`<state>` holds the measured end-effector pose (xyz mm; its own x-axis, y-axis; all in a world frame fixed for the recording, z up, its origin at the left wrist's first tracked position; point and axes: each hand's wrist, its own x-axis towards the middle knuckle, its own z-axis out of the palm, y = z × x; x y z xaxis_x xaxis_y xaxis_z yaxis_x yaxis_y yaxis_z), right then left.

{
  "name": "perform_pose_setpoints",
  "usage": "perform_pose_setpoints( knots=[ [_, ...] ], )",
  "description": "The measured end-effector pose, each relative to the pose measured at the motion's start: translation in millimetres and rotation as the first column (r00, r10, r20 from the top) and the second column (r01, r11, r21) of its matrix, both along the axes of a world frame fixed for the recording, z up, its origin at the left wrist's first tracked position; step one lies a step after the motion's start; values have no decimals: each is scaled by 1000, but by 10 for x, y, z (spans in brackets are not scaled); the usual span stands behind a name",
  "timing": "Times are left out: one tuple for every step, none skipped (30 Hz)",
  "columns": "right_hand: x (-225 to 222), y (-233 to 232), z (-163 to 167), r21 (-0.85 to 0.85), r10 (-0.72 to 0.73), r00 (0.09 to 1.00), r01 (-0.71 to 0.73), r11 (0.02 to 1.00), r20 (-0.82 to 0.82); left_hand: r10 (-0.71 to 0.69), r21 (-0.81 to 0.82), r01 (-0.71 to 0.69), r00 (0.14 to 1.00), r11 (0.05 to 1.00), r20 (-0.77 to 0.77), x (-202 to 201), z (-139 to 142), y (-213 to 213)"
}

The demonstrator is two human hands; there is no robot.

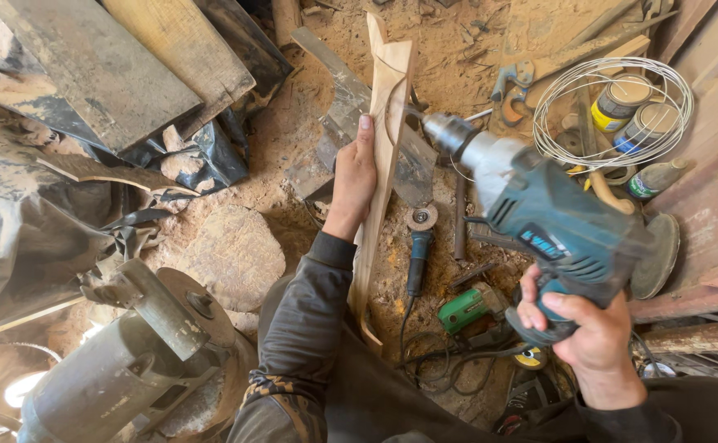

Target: The person uses a corded drill to carve a curved pattern into a piece of wood. They change the drill bit mid-task and continue drilling along a marked line on the wood.

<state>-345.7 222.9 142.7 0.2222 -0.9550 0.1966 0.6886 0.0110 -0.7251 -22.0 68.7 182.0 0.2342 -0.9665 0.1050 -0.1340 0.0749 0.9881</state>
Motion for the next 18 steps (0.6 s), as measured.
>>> perform_pose_setpoints(
  knots=[
    [-89,-39,21,1,23,1000,-23,1000,8,13,-13,-12,998,1000,54,-16,-17,-16],
    [-185,-83,49,8,51,999,-51,999,16,29,-20,-27,994,999,108,-34,-37,-19],
    [-243,-99,56,15,76,997,-77,997,26,45,-27,-41,986,999,162,-50,-55,-18],
    [-288,-80,56,34,38,999,-38,999,15,39,-29,-36,989,999,145,-68,-66,-21],
    [-326,-58,55,48,0,1000,0,999,4,35,-34,-31,991,999,128,-72,-70,-21],
    [-348,-48,50,57,-36,999,36,998,-3,33,-45,-28,993,999,115,-68,-61,-30],
    [-357,-38,44,46,-32,999,32,998,3,12,-52,-10,999,999,50,-58,-51,-35],
    [-356,-16,38,40,-29,1000,28,999,9,-9,-57,8,1000,998,-15,-45,-40,-36],
    [-347,-1,34,31,-23,1000,23,999,14,-30,-64,25,996,998,-80,-31,-28,-40],
    [-328,18,33,13,-18,1000,17,1000,14,-21,-66,17,998,998,-61,-19,-15,-47],
    [-298,40,33,-2,-12,1000,12,1000,13,-12,-65,9,999,998,-43,-9,-4,-56],
    [-269,65,39,-14,-4,1000,4,1000,10,-1,-62,-1,1000,998,-26,-3,0,-59],
    [-238,92,49,-29,0,1000,0,1000,-22,10,-85,-10,1000,996,2,2,3,-64],
    [-208,120,62,-46,2,999,-4,999,-52,20,-109,-17,999,994,31,2,10,-78],
    [-179,150,75,-59,4,997,-9,998,-82,31,-131,-23,998,991,61,2,14,-87],
    [-150,182,86,-57,0,996,-5,998,-93,35,-132,-26,998,991,61,3,15,-90],
    [-119,211,94,-60,-6,995,0,998,-103,37,-138,-28,997,990,63,8,20,-96],
    [-91,227,99,-68,-15,994,8,998,-111,36,-150,-26,997,988,66,13,28,-103]
  ],
)
